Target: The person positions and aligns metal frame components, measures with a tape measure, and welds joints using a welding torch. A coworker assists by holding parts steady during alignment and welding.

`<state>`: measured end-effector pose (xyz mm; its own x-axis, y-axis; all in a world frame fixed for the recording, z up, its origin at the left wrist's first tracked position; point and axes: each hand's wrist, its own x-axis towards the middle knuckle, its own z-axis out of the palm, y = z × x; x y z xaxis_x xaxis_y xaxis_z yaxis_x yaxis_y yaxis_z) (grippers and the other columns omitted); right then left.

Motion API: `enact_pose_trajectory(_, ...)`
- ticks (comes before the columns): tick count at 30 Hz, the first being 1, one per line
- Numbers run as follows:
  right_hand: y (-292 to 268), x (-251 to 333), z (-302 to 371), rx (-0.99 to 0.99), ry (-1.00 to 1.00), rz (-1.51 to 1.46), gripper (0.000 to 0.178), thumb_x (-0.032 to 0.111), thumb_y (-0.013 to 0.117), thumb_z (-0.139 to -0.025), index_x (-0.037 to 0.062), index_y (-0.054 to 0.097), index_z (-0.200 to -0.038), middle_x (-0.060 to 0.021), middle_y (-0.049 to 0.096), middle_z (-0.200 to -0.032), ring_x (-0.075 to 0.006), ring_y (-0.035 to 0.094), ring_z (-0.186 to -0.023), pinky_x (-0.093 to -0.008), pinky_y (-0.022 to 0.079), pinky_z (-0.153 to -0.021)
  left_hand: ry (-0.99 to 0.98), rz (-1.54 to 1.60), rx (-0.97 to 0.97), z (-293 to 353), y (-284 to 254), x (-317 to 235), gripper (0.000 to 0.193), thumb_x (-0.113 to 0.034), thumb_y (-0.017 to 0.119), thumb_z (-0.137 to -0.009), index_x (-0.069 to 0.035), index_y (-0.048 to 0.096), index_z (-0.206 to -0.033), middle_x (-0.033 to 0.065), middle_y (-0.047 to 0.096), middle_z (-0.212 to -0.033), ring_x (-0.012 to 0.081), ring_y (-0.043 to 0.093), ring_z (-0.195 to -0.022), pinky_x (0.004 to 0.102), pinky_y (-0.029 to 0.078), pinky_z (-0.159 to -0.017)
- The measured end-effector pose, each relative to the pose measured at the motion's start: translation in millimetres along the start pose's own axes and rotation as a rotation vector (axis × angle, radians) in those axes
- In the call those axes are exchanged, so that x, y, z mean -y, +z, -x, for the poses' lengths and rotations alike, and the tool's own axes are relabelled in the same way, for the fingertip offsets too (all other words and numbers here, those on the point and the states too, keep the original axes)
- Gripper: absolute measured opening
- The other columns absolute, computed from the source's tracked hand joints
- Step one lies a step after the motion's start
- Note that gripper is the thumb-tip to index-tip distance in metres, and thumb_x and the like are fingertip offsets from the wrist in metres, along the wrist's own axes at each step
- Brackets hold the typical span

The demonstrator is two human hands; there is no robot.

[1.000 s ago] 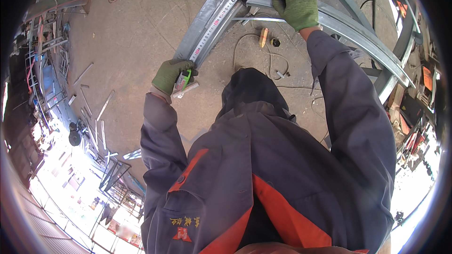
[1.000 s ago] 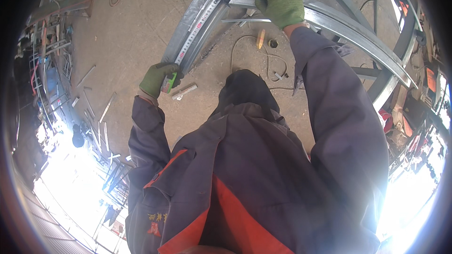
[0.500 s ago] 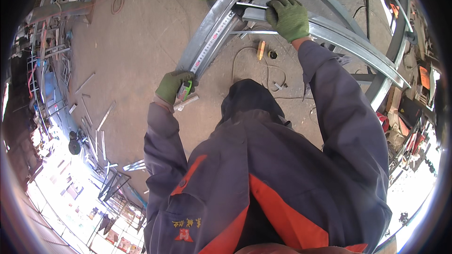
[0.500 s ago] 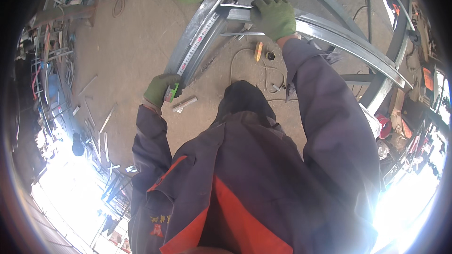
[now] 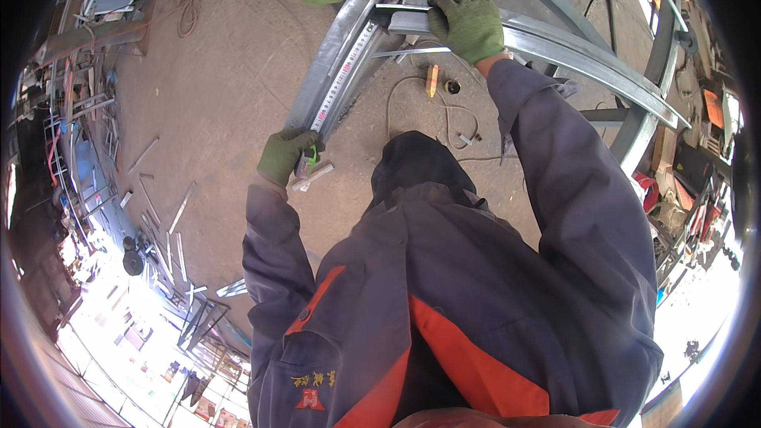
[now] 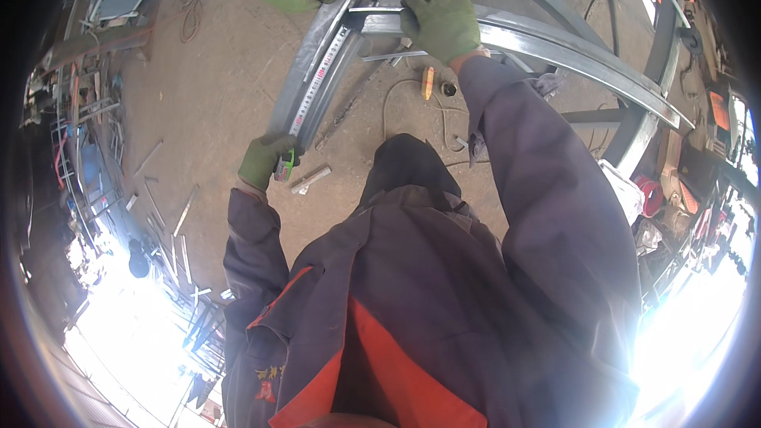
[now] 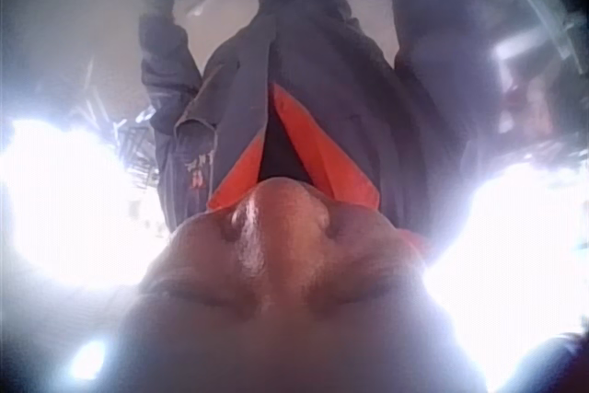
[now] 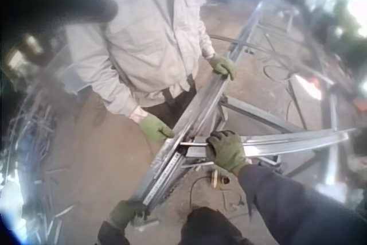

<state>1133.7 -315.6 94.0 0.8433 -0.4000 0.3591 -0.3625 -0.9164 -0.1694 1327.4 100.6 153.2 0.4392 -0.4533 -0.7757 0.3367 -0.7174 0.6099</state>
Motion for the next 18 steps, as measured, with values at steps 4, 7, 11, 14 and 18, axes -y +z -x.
enact_pose_trajectory(4,-1.1,0.9,0.4,0.02,0.012,0.002,0.029,0.036,0.066,-0.106,0.0162,0.083,-0.121,-0.0026,0.08,-0.131,-0.0291,0.078,-0.117,-0.0475,0.059,-0.106,-0.03,0.046,-0.044,-3.4,0.9,5.0,0.033,-0.019,0.083,-0.1,0.01,0.083,-0.114,0.016,0.084,-0.093,0.0209,0.078,-0.077,0.035,0.063,-0.074)
enact_pose_trajectory(7,-1.1,1.1,1.7,0.043,0.02,0.011,0.03,0.036,0.066,-0.107,0.0168,0.082,-0.123,-0.0021,0.08,-0.132,-0.0287,0.077,-0.12,-0.0474,0.058,-0.109,-0.041,0.047,-0.05,-5.5,0.8,6.3,0.033,-0.02,0.084,-0.1,0.011,0.084,-0.114,0.0167,0.085,-0.093,0.0208,0.079,-0.077,0.0345,0.064,-0.074)
enact_pose_trajectory(11,-0.9,1.5,1.8,0.034,0.008,0.047,0.03,0.036,0.065,-0.108,0.0172,0.082,-0.124,-0.0019,0.08,-0.133,-0.0287,0.077,-0.121,-0.0473,0.058,-0.109,-0.029,0.052,-0.042,-6.7,0.4,7.5,0.032,-0.019,0.085,-0.1,0.01,0.084,-0.112,0.0168,0.085,-0.093,0.0205,0.078,-0.076,0.0344,0.063,-0.074)
enact_pose_trajectory(14,0.7,2.3,-0.7,0.034,0.013,0.053,0.031,0.036,0.065,-0.108,0.0175,0.082,-0.125,-0.002,0.08,-0.134,-0.0284,0.077,-0.121,-0.0472,0.058,-0.109,-0.013,0.012,-0.03,-7.4,-0.9,6.9,0.031,-0.019,0.084,-0.1,0.01,0.084,-0.111,0.0161,0.084,-0.092,0.02,0.077,-0.075,0.0346,0.062,-0.073)
enact_pose_trajectory(18,2.3,0.3,-1.7,0.08,0.023,0.039,0.032,0.037,0.065,-0.108,0.0175,0.082,-0.126,-0.0024,0.08,-0.135,-0.0291,0.077,-0.121,-0.0473,0.057,-0.11,-0.015,-0.002,-0.043,-6.8,0.7,7.1,0.03,-0.019,0.083,-0.101,0.01,0.085,-0.109,0.0145,0.083,-0.089,0.0191,0.074,-0.072,0.035,0.061,-0.072)
